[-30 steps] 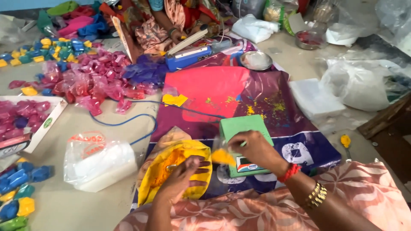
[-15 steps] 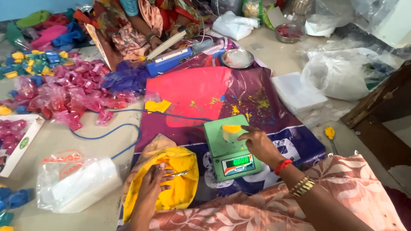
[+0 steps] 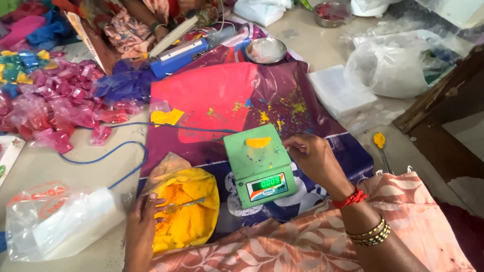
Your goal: The person weighs yellow powder on a digital scale using a spoon and fills small plastic bags.
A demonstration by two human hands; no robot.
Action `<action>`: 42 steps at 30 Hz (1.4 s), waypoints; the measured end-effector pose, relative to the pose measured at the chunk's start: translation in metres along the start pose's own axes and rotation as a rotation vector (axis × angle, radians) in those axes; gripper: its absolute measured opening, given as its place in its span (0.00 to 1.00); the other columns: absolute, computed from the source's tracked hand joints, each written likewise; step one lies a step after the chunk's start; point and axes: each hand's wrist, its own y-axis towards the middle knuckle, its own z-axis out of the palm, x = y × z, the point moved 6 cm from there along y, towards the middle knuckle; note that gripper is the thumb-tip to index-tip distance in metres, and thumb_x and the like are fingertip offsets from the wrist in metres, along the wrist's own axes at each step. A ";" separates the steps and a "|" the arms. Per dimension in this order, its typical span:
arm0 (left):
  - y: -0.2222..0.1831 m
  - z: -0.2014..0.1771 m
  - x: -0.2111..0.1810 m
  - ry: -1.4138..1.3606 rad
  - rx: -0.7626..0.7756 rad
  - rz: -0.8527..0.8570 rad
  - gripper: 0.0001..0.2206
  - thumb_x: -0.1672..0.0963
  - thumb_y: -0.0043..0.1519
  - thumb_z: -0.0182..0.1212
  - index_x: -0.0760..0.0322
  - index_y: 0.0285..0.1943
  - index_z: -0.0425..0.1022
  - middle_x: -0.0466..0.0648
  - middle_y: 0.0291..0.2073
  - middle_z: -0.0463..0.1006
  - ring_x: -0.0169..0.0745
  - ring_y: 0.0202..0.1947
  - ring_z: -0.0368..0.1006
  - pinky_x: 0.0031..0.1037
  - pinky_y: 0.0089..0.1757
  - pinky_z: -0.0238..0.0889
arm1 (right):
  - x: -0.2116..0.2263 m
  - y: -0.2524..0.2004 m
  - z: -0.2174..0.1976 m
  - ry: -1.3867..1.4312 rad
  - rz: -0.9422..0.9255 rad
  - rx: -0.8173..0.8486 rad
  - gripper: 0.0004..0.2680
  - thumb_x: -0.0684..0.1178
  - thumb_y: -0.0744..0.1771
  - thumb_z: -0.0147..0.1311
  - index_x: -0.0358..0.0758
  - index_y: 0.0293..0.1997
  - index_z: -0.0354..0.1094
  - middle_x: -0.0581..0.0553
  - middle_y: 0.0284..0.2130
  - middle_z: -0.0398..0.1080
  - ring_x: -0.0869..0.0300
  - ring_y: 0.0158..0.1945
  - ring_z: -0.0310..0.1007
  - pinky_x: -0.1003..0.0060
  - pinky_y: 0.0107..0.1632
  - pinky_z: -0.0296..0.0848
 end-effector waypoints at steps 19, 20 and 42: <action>0.017 -0.008 0.044 0.094 -0.011 0.016 0.13 0.58 0.64 0.62 0.71 0.55 0.75 0.53 0.39 0.82 0.36 0.37 0.77 0.27 0.35 0.69 | -0.005 -0.002 -0.050 0.059 0.045 -0.149 0.08 0.39 0.64 0.58 0.36 0.46 0.77 0.40 0.33 0.80 0.61 0.37 0.82 0.67 0.40 0.77; 0.017 -0.008 0.044 0.093 -0.014 0.030 0.12 0.58 0.64 0.61 0.71 0.54 0.75 0.52 0.40 0.82 0.36 0.37 0.78 0.27 0.35 0.69 | -0.003 -0.002 -0.048 0.047 0.065 -0.137 0.08 0.39 0.65 0.59 0.36 0.47 0.76 0.39 0.32 0.79 0.60 0.36 0.82 0.66 0.39 0.76; 0.027 -0.053 0.034 0.095 -0.187 0.127 0.09 0.59 0.61 0.64 0.70 0.47 0.77 0.54 0.35 0.83 0.42 0.36 0.79 0.30 0.41 0.70 | 0.049 -0.057 0.326 -0.406 -0.447 0.440 0.08 0.39 0.62 0.52 0.36 0.43 0.70 0.37 0.39 0.73 0.44 0.47 0.73 0.46 0.47 0.71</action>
